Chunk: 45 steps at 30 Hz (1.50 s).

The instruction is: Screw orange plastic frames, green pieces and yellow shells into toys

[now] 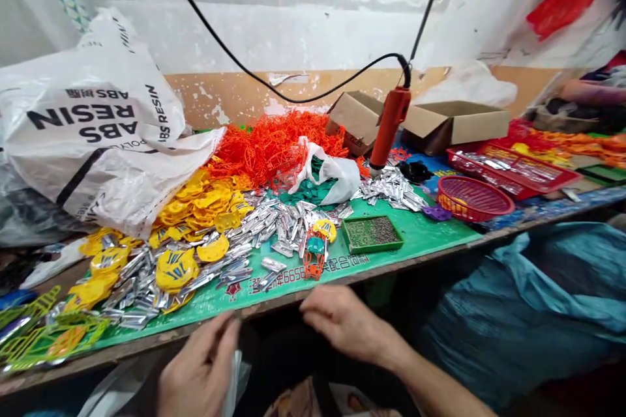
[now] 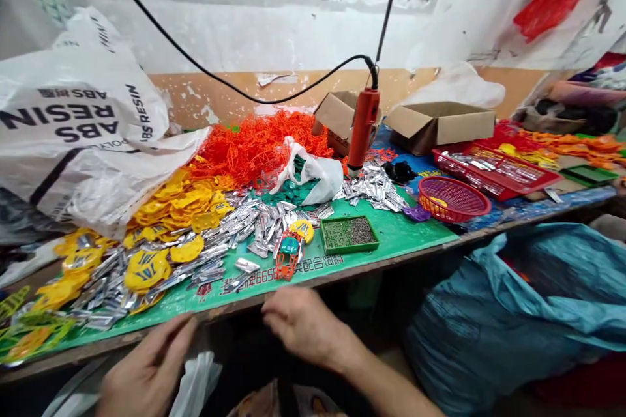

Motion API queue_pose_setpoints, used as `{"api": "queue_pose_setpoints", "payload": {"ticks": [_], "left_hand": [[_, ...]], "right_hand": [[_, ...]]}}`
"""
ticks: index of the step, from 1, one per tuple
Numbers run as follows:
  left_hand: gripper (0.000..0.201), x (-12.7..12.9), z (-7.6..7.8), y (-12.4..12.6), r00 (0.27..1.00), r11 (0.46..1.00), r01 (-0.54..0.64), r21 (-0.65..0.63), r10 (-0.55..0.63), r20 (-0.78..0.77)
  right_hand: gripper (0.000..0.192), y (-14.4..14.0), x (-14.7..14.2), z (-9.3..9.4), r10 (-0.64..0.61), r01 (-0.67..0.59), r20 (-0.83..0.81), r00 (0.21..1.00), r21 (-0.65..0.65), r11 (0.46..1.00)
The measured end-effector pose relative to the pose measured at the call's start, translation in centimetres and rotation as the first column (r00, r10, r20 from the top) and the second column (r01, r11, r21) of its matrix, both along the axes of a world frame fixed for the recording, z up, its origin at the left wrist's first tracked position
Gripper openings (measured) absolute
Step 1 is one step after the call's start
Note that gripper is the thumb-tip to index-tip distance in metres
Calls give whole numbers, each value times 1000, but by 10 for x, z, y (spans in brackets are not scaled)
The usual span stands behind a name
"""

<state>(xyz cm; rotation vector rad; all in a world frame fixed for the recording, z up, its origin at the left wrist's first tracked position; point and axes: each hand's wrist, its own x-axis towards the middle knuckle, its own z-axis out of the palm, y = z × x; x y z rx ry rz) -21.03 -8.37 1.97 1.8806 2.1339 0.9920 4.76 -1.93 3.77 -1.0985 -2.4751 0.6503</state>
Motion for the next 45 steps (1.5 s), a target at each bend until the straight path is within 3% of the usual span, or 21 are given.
{"api": "queue_pose_setpoints", "payload": {"ticks": [2, 4, 7, 10, 16, 23, 28, 30, 32, 36, 40, 45], "left_hand": [[25, 46, 14, 37, 982, 984, 180, 17, -180, 52], [28, 82, 22, 75, 953, 953, 300, -30, -301, -20], [22, 112, 23, 122, 943, 945, 311, -103, -321, -88], [21, 121, 16, 148, 940, 936, 293, -194, -319, -122], [23, 130, 10, 164, 945, 915, 271, -298, -311, -97], [29, 135, 4, 175, 963, 910, 270, -315, -258, 80], [78, 137, 4, 176, 926, 926, 266, -270, -167, 339], [86, 137, 5, 176, 871, 929, 271, -250, -126, 475], [81, 136, 6, 175, 771, 919, 309, -245, -91, 630], [57, 130, 10, 169, 465, 852, 471, -230, -18, 885], [46, 123, 15, 159, 232, 805, 556, -205, 87, 969], [43, 121, 19, 144, 79, 788, 590, -175, 160, 984]], "right_hand": [[23, 30, 26, 14, -260, 246, 118, 958, 118, 962], [29, 65, 43, 22, -383, 356, 160, 910, 175, 918], [31, 112, 50, 26, -411, 369, 262, 873, 196, 909], [33, 139, 45, 24, -347, 306, 372, 861, 165, 937], [34, 154, 42, 18, -265, 256, 454, 851, 81, 963], [30, 164, 44, 3, -268, 285, 330, 905, -4, 959], [40, 170, 50, -7, -278, 288, 90, 956, -123, 950], [41, 170, 54, -9, -276, 262, -51, 960, -191, 946], [39, 168, 57, -9, -289, 232, -199, 936, -266, 936], [34, 163, 64, -4, -343, 110, -473, 812, -453, 885], [40, 160, 69, 8, -408, -62, -617, 673, -597, 800], [39, 155, 66, 15, -455, -215, -614, 645, -718, 662]]}}
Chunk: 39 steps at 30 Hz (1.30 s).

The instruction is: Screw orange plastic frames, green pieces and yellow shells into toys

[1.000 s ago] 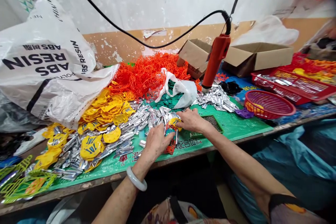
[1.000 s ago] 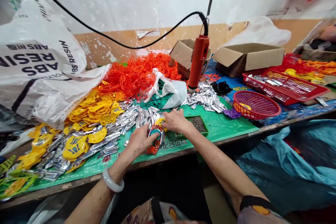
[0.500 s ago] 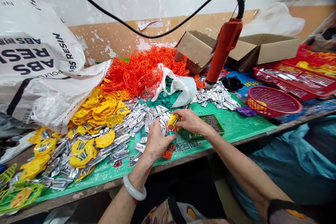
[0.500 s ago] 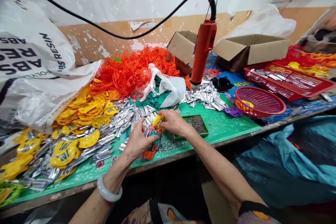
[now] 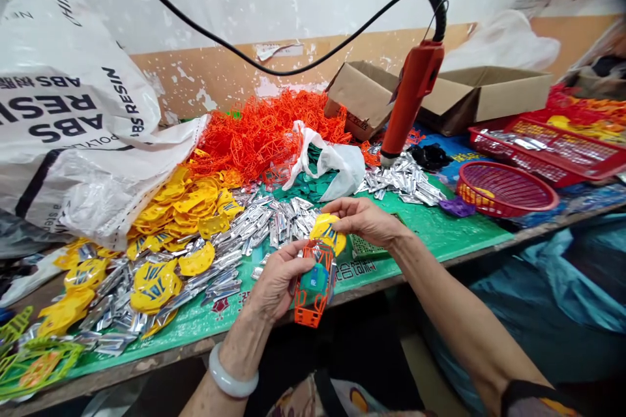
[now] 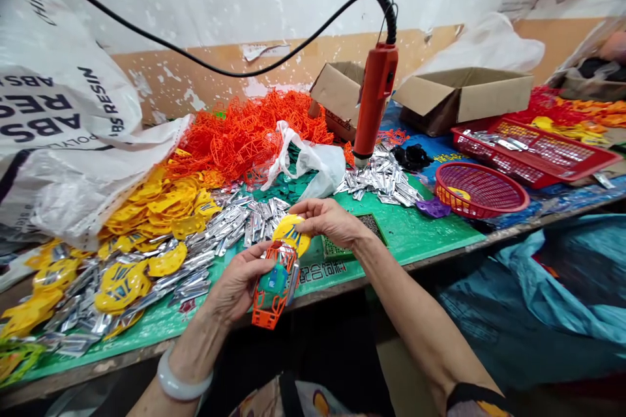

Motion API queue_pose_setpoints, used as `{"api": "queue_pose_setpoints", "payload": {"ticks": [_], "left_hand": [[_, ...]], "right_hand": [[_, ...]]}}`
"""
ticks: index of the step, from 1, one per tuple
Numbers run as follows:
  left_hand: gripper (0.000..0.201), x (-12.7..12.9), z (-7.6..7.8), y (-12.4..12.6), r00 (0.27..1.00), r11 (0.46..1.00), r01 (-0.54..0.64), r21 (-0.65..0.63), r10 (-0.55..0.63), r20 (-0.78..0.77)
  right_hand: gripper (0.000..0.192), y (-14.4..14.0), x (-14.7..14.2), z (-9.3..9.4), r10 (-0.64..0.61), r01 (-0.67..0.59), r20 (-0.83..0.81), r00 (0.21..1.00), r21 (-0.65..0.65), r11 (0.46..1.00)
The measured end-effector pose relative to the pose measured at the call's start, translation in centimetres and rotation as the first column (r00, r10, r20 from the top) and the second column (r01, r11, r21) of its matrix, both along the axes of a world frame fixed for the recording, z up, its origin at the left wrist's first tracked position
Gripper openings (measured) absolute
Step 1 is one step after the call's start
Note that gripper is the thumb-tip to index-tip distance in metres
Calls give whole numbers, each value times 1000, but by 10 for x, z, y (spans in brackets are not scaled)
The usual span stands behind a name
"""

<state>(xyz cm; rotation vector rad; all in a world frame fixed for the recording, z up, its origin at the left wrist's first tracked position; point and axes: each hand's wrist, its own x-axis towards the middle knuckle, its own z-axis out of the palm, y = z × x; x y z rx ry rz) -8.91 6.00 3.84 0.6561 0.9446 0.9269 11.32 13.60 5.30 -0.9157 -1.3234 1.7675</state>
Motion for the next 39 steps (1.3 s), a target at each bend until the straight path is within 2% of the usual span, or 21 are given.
{"api": "queue_pose_setpoints", "payload": {"ticks": [3, 7, 12, 16, 22, 24, 25, 26, 27, 28, 29, 30, 31, 32, 33, 36, 39], "left_hand": [[41, 0, 1, -8, 999, 1000, -1, -18, 2, 42], [42, 2, 5, -15, 997, 999, -31, -20, 32, 63], [39, 6, 8, -23, 993, 994, -104, -25, 106, 48], [33, 6, 2, -26, 985, 985, -171, -37, 172, 25], [30, -5, -8, -36, 981, 982, -189, -18, 188, -45], [25, -7, -6, -44, 974, 983, -178, 54, 184, -132], [20, -8, -4, -49, 952, 975, -159, 155, 193, -236], [14, -9, -3, -54, 901, 945, -118, 304, 230, -367], [9, -9, -1, -59, 815, 875, -41, 483, 308, -490], [9, -8, 0, -64, 709, 757, 72, 649, 419, -568], [13, -8, 1, -69, 611, 611, 202, 765, 532, -586], [17, -7, 2, -72, 545, 469, 311, 826, 624, -560], [23, -6, 2, -76, 501, 352, 402, 846, 688, -524], [27, -5, 3, -78, 466, 268, 477, 837, 730, -500], [29, -4, 3, -80, 431, 219, 542, 811, 756, -492], [28, 1, 3, -84, 356, 157, 668, 728, 791, -497], [28, 6, 0, -86, 358, 114, 712, 693, 790, -498]], "right_hand": [[38, -5, -8, -1, 37, -38, -23, 999, -53, 998], [32, -14, -19, -5, 46, -48, -30, 998, -54, 997], [30, -29, -32, -12, -25, 25, -15, 1000, 5, 1000], [31, -40, -40, -18, -93, 91, 23, 995, 57, 994], [47, -55, -50, -27, -196, 192, 94, 976, 45, 980], [47, -67, -51, -29, -266, 257, 171, 949, 77, 963], [47, -75, -52, -29, -315, 296, 216, 924, 120, 948], [45, -85, -52, -29, -370, 334, 251, 894, 175, 926], [44, -95, -52, -29, -424, 371, 265, 866, 227, 900], [42, -106, -52, -29, -464, 403, 254, 849, 258, 878], [41, -117, -52, -29, -480, 426, 218, 850, 255, 868], [40, -126, -51, -29, -470, 432, 163, 868, 222, 874], [40, -135, -49, -29, -434, 417, 93, 896, 163, 894], [41, -142, -47, -30, -386, 384, 8, 922, 98, 918], [43, -147, -45, -31, -335, 340, -85, 938, 46, 939], [55, -151, -40, -38, -231, 243, -349, 908, -8, 970], [63, -147, -36, -49, -227, 243, -467, 855, -27, 970]]}}
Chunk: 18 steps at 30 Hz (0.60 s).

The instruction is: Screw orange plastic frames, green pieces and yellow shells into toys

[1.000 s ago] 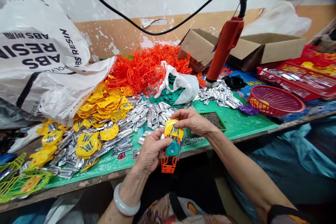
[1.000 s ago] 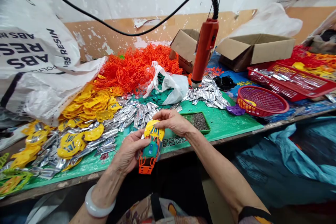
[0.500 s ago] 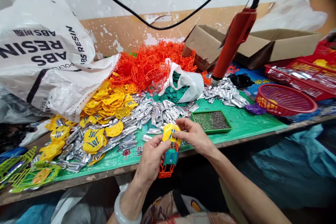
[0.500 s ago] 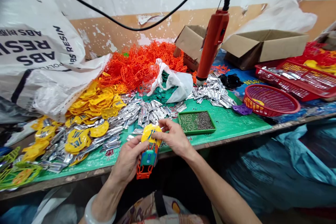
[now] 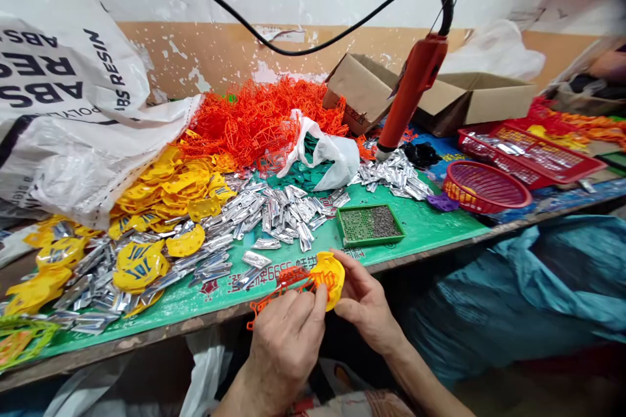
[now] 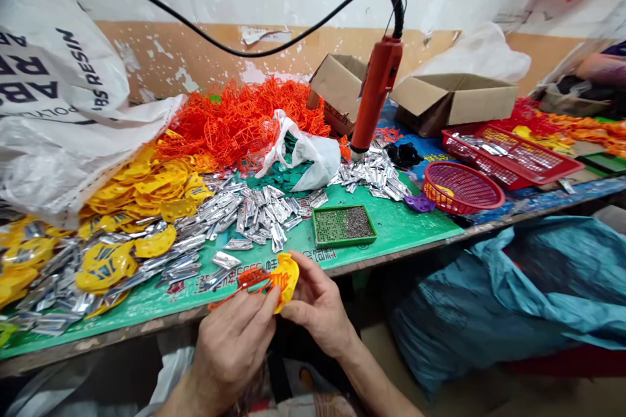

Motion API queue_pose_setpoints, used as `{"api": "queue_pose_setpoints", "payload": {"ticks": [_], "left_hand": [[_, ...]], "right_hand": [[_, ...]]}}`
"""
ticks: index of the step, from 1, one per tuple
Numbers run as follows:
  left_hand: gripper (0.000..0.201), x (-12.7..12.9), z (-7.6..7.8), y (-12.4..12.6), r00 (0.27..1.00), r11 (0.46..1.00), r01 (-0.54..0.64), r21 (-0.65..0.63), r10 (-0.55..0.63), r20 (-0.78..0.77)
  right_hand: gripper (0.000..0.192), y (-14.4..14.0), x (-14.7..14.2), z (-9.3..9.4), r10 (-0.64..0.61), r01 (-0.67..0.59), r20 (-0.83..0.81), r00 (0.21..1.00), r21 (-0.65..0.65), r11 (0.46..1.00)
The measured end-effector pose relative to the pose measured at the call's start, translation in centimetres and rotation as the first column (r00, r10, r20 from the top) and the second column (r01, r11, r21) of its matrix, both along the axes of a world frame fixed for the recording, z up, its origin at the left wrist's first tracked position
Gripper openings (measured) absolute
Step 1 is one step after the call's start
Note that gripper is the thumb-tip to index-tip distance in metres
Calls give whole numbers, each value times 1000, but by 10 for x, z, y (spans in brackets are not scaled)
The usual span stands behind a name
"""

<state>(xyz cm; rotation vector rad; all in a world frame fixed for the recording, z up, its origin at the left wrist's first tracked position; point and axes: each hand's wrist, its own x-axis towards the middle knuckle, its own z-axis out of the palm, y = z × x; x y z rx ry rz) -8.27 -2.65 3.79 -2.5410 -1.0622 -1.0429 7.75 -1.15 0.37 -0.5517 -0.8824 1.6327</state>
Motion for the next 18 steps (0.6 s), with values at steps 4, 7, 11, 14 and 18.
{"api": "queue_pose_setpoints", "payload": {"ticks": [4, 7, 11, 14, 18], "left_hand": [[29, 6, -5, -4, 997, 998, 35, -48, -38, -65], [32, 7, -6, -7, 990, 994, 21, -108, -36, -138], [35, 7, -9, -9, 983, 990, -11, -138, -15, -183], [34, 8, -10, -9, 984, 991, -18, -133, -6, -180], [31, 9, -9, -8, 987, 995, -8, -99, -9, -163]], "right_hand": [[65, 1, 4, -13, -35, 34, -10, 999, -30, 999], [65, -3, 6, -19, -54, 54, 18, 998, -50, 997], [58, -6, 8, -22, -86, 89, 65, 994, -53, 995], [65, -7, 8, -23, -62, 66, 124, 990, -27, 997], [72, -9, 7, -25, -80, 77, 155, 985, 27, 997]]}}
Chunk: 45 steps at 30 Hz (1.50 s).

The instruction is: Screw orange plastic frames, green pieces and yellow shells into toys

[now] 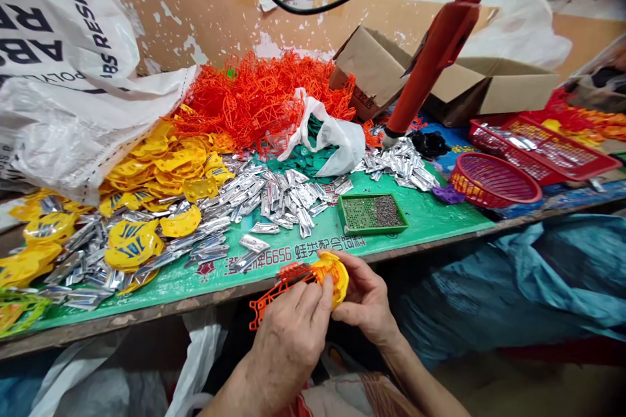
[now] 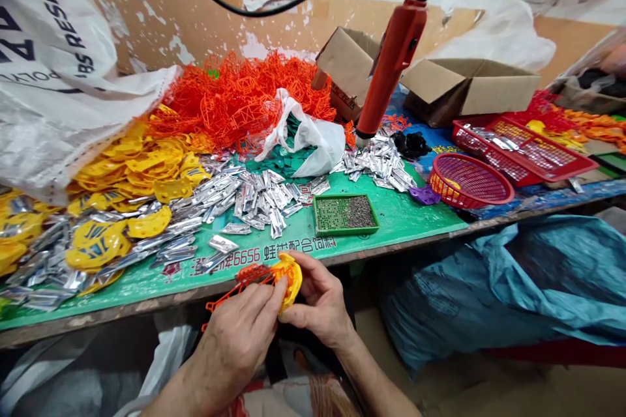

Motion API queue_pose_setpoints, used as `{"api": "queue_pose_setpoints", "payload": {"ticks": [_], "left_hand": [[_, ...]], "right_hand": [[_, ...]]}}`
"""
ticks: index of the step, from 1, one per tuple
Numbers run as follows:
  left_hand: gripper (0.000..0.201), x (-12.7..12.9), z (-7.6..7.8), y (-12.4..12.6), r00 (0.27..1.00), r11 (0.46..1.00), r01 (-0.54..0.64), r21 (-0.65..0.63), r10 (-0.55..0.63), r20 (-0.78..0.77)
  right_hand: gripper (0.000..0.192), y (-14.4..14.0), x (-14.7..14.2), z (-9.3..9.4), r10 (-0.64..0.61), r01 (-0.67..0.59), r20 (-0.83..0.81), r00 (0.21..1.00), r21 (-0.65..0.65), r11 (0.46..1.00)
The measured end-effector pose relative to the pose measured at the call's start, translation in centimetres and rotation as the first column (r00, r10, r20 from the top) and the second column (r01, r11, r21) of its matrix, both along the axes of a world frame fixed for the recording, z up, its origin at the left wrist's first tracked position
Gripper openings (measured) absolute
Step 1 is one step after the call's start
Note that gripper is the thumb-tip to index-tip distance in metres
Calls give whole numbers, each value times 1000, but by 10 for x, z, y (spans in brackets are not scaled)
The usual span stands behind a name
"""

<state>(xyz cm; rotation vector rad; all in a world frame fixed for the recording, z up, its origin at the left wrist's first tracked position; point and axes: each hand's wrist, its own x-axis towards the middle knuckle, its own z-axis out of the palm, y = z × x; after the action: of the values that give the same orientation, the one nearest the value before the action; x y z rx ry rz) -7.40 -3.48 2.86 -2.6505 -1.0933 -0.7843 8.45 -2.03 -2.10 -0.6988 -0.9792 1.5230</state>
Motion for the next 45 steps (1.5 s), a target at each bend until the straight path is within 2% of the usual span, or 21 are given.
{"api": "queue_pose_setpoints", "payload": {"ticks": [6, 13, 21, 27, 38, 43, 45], "left_hand": [[33, -3, -2, 0, 1000, 999, 9, -40, -9, 7], [37, -6, -8, 0, 1000, 991, 17, -134, -13, 28], [36, -6, -5, 1, 999, 989, 15, -144, -7, 54], [38, -8, -8, 0, 998, 986, 33, -166, -25, 51], [38, -12, -7, 1, 999, 986, 29, -162, -23, 42], [37, -7, -8, 2, 993, 985, 74, -156, -58, 103], [33, -7, -6, 2, 987, 977, 87, -197, -59, 147]], "right_hand": [[68, 0, 0, 0, -42, 42, 39, 998, 4, 999], [68, 3, -2, 2, -5, 5, 25, 1000, -1, 1000], [70, 3, -2, 3, 32, -32, 37, 999, -8, 999], [69, 1, -1, -1, 4, -2, 58, 998, -30, 1000], [70, 3, -1, 1, -2, 0, 108, 994, 19, 1000], [68, 0, -2, 3, -33, 29, 117, 993, 35, 999], [71, 1, -2, 6, -30, 22, 162, 986, 48, 999]]}}
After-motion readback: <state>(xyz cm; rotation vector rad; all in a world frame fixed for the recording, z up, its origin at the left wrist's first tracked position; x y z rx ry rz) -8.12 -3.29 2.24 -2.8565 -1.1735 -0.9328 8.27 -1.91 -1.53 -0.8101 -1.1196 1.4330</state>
